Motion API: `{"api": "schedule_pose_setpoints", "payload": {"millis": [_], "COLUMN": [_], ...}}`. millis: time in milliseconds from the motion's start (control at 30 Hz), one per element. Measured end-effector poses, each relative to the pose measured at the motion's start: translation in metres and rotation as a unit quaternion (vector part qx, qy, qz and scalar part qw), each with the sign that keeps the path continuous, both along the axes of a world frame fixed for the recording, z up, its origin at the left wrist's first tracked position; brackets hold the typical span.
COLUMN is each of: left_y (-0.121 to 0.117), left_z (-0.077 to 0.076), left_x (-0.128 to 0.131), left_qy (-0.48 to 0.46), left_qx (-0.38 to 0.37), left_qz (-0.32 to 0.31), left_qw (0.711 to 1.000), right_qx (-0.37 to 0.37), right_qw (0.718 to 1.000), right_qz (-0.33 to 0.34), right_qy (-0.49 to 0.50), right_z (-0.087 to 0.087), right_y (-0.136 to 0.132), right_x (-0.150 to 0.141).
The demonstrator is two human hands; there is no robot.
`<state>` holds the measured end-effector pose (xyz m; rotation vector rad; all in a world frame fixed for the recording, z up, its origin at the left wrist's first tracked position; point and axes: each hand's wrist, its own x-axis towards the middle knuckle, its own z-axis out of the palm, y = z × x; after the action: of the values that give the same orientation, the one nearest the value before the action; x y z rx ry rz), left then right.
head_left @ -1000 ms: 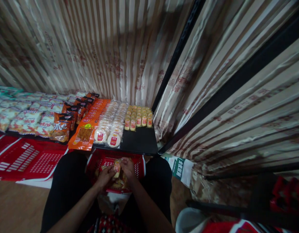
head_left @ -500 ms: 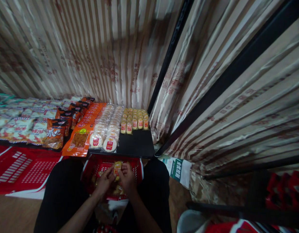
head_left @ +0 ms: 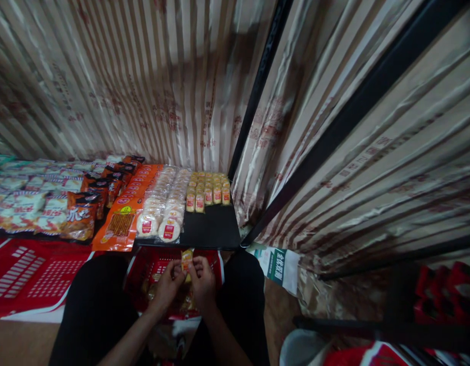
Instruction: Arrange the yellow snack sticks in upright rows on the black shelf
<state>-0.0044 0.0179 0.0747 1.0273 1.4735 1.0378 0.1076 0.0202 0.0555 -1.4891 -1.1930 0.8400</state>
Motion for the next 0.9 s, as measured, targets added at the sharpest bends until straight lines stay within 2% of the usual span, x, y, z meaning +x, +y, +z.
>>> {"api": "schedule_pose_setpoints", "payload": {"millis": [233,600,900], "left_y": [0.002,0.011,0.018], "left_z": [0.011,0.018,0.027], "left_x": [0.006,0.013,0.019], "left_qy": [0.008,0.019,0.005], "left_qx": [0.02,0.01,0.013], "left_qz": [-0.018,-0.017,-0.046], "left_qw": [1.0,1.0,0.999], "right_qx": [-0.033,-0.028,-0.024], "right_qw": [0.999,0.998,0.997], "right_qz": [0.002,-0.013,-0.027], "right_qy": [0.007,0.052,0.074], "right_z": [0.013,0.018,0.021], "right_y": [0.0,0.003,0.007], "right_x": [0.003,0.006,0.011]}}
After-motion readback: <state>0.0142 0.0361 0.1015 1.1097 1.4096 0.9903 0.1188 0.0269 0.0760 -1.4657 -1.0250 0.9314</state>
